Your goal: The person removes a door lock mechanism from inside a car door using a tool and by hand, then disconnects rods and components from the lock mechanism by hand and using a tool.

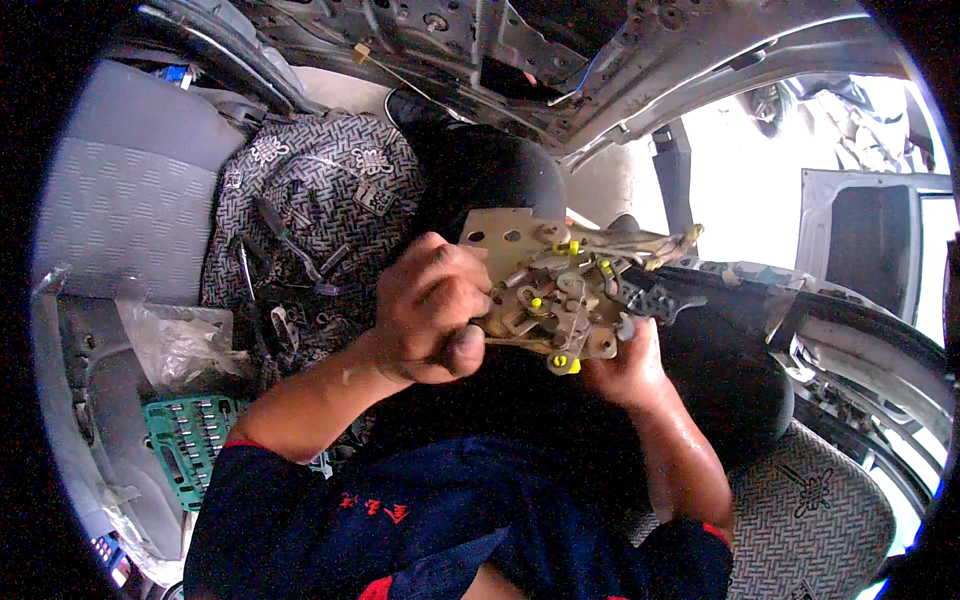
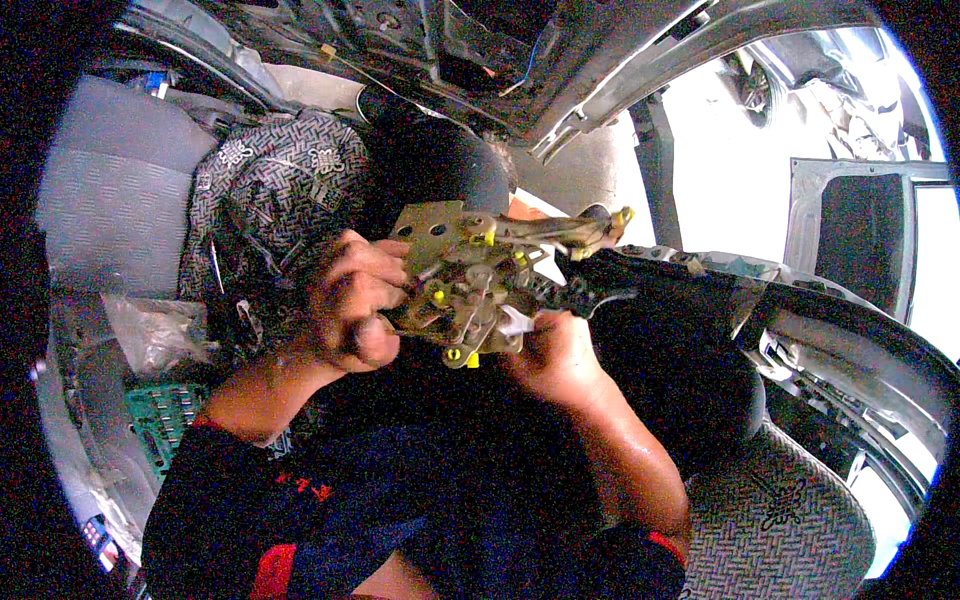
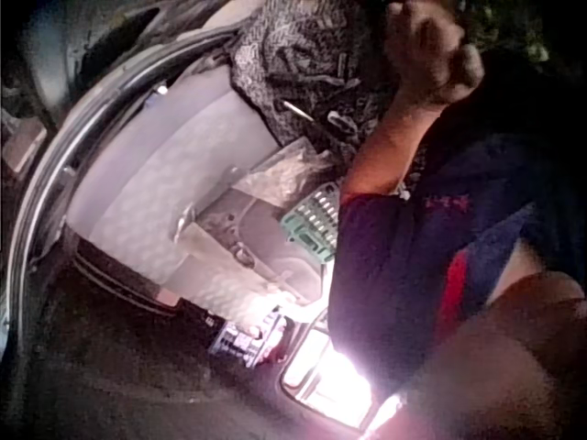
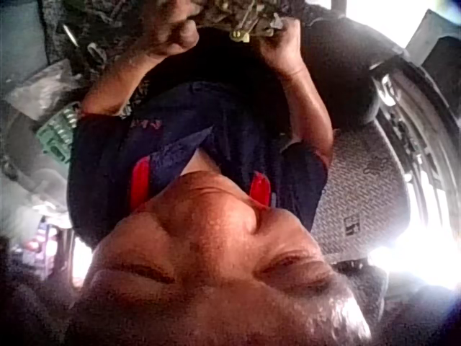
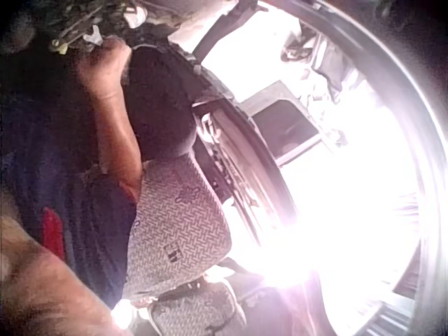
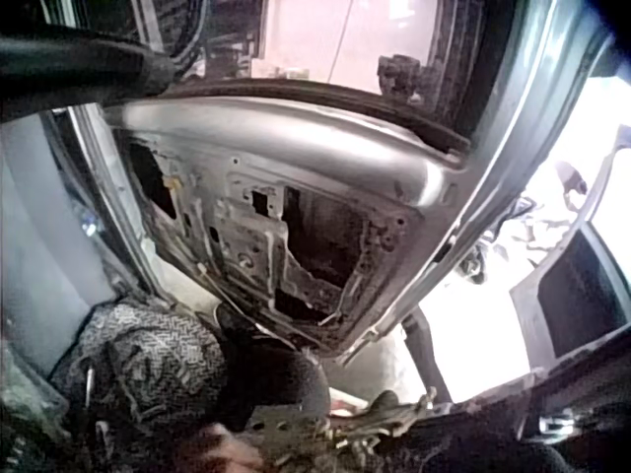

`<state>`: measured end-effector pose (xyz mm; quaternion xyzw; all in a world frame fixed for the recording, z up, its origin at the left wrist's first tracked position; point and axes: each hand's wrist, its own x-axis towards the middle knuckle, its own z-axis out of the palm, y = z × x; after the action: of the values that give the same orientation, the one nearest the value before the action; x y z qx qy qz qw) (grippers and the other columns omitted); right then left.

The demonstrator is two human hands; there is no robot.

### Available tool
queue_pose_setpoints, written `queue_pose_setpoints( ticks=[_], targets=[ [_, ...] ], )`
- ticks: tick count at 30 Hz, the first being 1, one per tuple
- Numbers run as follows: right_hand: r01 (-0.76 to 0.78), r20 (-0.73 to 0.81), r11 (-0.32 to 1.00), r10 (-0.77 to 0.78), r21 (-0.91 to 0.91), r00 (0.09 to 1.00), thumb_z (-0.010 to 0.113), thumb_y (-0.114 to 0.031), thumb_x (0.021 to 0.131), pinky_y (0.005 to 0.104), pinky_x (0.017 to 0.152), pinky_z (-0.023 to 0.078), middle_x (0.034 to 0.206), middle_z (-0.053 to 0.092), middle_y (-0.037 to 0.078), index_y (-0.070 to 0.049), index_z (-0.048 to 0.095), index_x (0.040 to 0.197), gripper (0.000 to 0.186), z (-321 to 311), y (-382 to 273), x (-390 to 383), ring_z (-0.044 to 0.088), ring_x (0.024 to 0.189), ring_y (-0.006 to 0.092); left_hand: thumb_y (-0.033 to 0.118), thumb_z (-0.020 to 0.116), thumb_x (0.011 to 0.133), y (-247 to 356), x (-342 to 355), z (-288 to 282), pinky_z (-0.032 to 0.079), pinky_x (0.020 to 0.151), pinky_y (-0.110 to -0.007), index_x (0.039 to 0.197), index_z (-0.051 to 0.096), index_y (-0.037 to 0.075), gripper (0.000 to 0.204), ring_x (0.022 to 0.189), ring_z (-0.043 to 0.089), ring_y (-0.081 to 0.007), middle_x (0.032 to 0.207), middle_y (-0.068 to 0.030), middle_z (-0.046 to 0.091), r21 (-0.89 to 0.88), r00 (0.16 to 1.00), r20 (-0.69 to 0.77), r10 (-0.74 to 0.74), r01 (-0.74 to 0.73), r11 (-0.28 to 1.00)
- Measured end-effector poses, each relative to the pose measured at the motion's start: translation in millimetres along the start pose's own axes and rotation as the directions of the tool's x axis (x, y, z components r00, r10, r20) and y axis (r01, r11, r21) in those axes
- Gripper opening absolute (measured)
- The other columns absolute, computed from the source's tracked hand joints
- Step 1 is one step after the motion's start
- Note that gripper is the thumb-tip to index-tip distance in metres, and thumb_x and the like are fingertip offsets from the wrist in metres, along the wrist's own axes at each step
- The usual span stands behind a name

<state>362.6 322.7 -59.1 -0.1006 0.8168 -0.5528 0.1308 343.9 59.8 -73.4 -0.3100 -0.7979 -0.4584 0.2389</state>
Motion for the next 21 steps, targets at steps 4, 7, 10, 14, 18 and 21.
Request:
queue_pose_setpoints(
  ticks=[4, 7, 10, 14, 18, 21],
  targets=[
    [-0.039, 0.151, 0.977, 0.008, 0.208, 0.989, 0.08, -0.01, 0.078, 0.0346, 0.087, 0.055, 0.102, 0.071, 0.013, 0.004, 0.066, 0.11, 0.037, -19, -25, 6, 0.068, 0.097, 0.02, 0.039, 0.046, 0.103, -9, 6, -6, 0.053, 0.061, -0.039, 0.079, 0.055, 0.009, 0.04, 0.074, 0.065, -0.0291, 0.081, -0.0091, 0.062, -0.021, 0.997, -0.054, 0.053, -0.054, 0.998],
    [0.205, -0.002, 0.978, -0.205, 0.026, 0.979, 0.086, -0.019, 0.074, 0.036, 0.083, 0.054, 0.096, 0.071, 0.013, 0.005, 0.066, 0.109, 0.047, -40, -30, 2, 0.068, 0.09, 0.0199, 0.038, 0.04, 0.105, -15, 0, -7, 0.057, 0.061, -0.039, 0.076, 0.052, 0.007, 0.044, 0.068, 0.064, -0.0275, 0.079, -0.0088, 0.061, -0.058, 0.994, -0.094, 0.052, -0.057, 0.997],
    [-0.072, -0.035, 0.986, 0.078, 0.151, 0.996, 0.084, -0.027, 0.077, 0.0348, 0.082, 0.053, 0.094, 0.071, 0.013, 0.006, 0.065, 0.106, 0.047, -60, -40, -9, 0.067, 0.088, 0.02, 0.038, 0.037, 0.106, -14, 3, -8, 0.06, 0.064, -0.04, 0.076, 0.051, 0.006, 0.046, 0.066, 0.063, -0.0267, 0.078, -0.0096, 0.06, -0.123, 0.994, -0.11, -0.007, -0.007, 0.992],
    [0.01, -0.161, 1.0, -0.011, -0.007, 0.987, 0.081, -0.023, 0.079, 0.0321, 0.074, 0.054, 0.085, 0.07, 0.01, 0.005, 0.066, 0.1, 0.038, -62, -48, -11, 0.068, 0.078, 0.0181, 0.039, 0.034, 0.107, -14, 8, -7, 0.061, 0.066, -0.041, 0.075, 0.051, 0.005, 0.049, 0.066, 0.062, -0.0262, 0.076, -0.0103, 0.06, -0.093, 0.996, -0.084, 0.02, -0.028, 0.995],
    [0.054, -0.217, 0.998, -0.061, -0.039, 0.974, 0.085, -0.016, 0.074, 0.0286, 0.07, 0.053, 0.081, 0.069, 0.008, 0.003, 0.067, 0.094, 0.033, -56, -55, -4, 0.066, 0.074, 0.0159, 0.039, 0.034, 0.107, -16, 7, -6, 0.061, 0.065, -0.041, 0.075, 0.051, 0.006, 0.049, 0.065, 0.062, -0.0264, 0.075, -0.0106, 0.059, -0.13, 0.988, -0.153, 0.016, -0.036, 0.991],
    [0.234, -0.201, 0.971, -0.237, -0.041, 0.95, 0.086, -0.016, 0.072, 0.0275, 0.067, 0.052, 0.079, 0.068, 0.007, 0.003, 0.066, 0.092, 0.035, -57, -48, -5, 0.065, 0.072, 0.0142, 0.039, 0.034, 0.107, -12, 10, -5, 0.061, 0.063, -0.041, 0.074, 0.051, 0.006, 0.05, 0.065, 0.062, -0.0267, 0.075, -0.0107, 0.06, -0.091, 0.993, -0.117, -0.007, -0.003, 0.996]
  ],
)
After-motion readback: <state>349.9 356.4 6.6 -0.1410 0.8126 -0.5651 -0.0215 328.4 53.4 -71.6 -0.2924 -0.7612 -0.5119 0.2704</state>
